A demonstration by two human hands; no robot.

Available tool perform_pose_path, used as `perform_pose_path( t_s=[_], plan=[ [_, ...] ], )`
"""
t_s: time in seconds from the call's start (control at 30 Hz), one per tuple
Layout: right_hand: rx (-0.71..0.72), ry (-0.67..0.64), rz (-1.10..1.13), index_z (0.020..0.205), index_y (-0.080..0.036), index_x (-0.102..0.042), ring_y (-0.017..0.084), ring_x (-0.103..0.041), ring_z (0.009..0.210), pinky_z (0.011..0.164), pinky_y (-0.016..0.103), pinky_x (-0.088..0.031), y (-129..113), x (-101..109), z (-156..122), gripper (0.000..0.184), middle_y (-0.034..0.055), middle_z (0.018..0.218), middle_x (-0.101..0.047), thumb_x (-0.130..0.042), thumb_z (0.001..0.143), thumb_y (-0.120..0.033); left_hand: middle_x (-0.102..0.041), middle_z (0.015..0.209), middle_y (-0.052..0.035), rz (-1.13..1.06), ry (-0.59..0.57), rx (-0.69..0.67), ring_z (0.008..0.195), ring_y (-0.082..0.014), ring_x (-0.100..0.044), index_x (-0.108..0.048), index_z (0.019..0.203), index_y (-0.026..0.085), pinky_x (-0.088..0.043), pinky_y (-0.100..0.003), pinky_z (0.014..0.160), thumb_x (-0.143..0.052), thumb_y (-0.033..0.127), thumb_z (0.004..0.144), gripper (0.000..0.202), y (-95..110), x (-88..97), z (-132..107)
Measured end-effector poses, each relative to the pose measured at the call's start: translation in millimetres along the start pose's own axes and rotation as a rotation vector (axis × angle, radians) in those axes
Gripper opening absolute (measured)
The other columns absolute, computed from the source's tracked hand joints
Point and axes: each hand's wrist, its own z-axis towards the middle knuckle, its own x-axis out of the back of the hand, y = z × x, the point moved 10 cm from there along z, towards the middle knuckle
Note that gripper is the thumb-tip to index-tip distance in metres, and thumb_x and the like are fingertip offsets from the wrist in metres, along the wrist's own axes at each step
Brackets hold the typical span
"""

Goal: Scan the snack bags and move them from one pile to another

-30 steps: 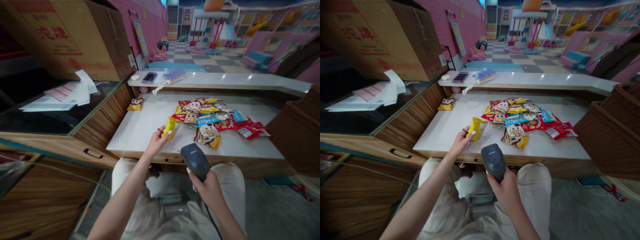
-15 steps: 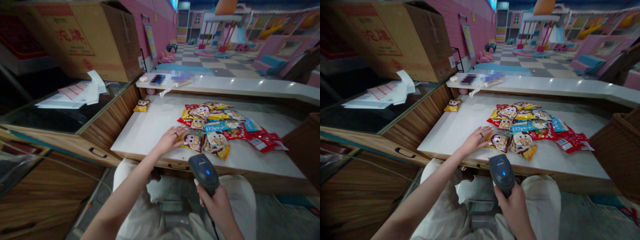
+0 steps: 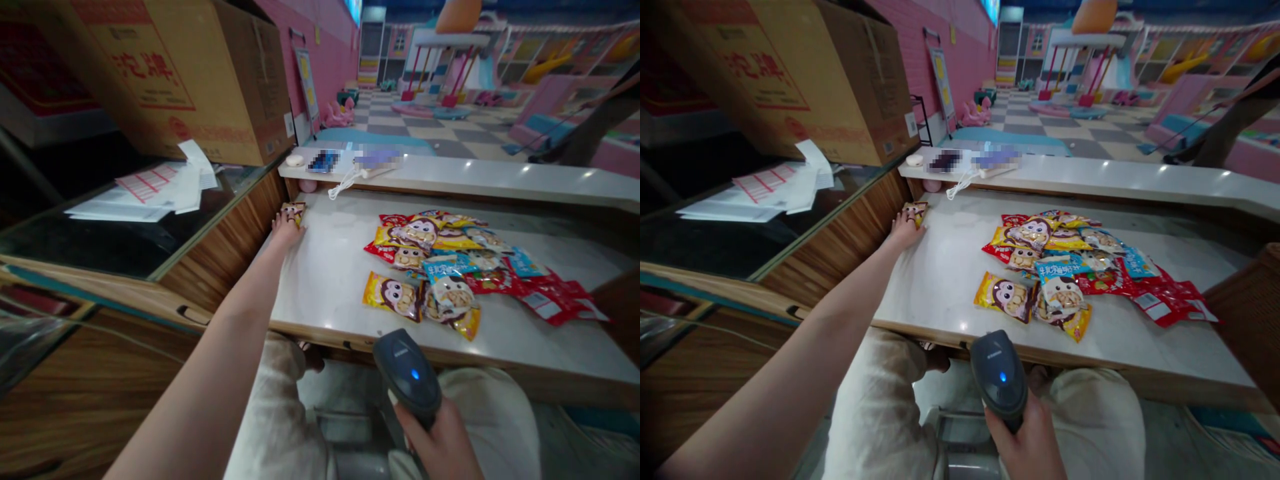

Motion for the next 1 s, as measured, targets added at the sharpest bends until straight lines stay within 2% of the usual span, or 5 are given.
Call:
perform_pose_path(
  t_s=[0.17,0.37,0.53,0.77,1.0],
  plan=[
    [0.053,-0.003,-0.009,0.063,-0.025,-0.066,0.024,-0.064,0.047,0.046,0.026,-0.052,-12,1,-3,0.049,0.0017,0.043,-0.057,-0.071,0.092,-0.065,-0.033,0.173,-0.0354,-0.049,-0.012,-0.103,0.163,-0.0472,-0.032,-0.039,0.163,-0.006,-0.025,-0.06,0.132,-0.058,0.024,0.094,0.078,19,-5.2,-37],
    [0.127,-0.031,0.011,0.081,-0.02,-0.079,0.029,-0.077,0.067,0.069,0.031,-0.064,-43,3,-8,0.031,0.0089,0.067,-0.079,-0.072,0.092,-0.048,-0.057,0.163,-0.0186,-0.379,-0.012,-0.282,0.156,-0.0408,-0.047,-0.063,0.15,0.015,-0.028,-0.054,0.134,-0.07,0.027,0.08,0.071,40,2.1,-148],
    [0.168,-0.056,0.044,0.091,-0.019,-0.082,0.029,-0.081,0.077,0.072,0.029,-0.064,-56,2,-14,0.024,0.0098,0.082,-0.085,-0.072,0.091,-0.04,-0.072,0.147,-0.0129,-0.833,-0.078,-0.103,0.143,-0.0376,-0.061,-0.078,0.131,0.02,-0.036,-0.048,0.13,-0.078,0.034,0.078,0.055,30,15.4,-214],
    [0.133,-0.016,0.019,0.078,-0.023,-0.073,0.027,-0.074,0.058,0.061,0.029,-0.058,-54,7,-16,0.025,0.0017,0.051,-0.068,-0.07,0.092,-0.044,-0.084,0.116,-0.0151,-1.331,-0.228,0.173,0.118,-0.0355,-0.076,-0.079,0.127,0.015,-0.055,-0.047,0.11,-0.072,0.052,0.086,0.057,42,8.9,-234],
    [0.124,0.016,0.005,0.079,-0.023,-0.073,0.024,-0.066,0.046,0.052,0.029,-0.052,-53,11,-7,0.027,0.0015,0.049,-0.066,-0.069,0.093,-0.046,-0.082,0.078,-0.0129,-1.268,-0.33,0.145,0.074,-0.0276,-0.077,-0.084,0.09,0.016,-0.059,-0.034,0.069,-0.087,0.066,0.077,0.052,73,-24.1,-210]
  ],
)
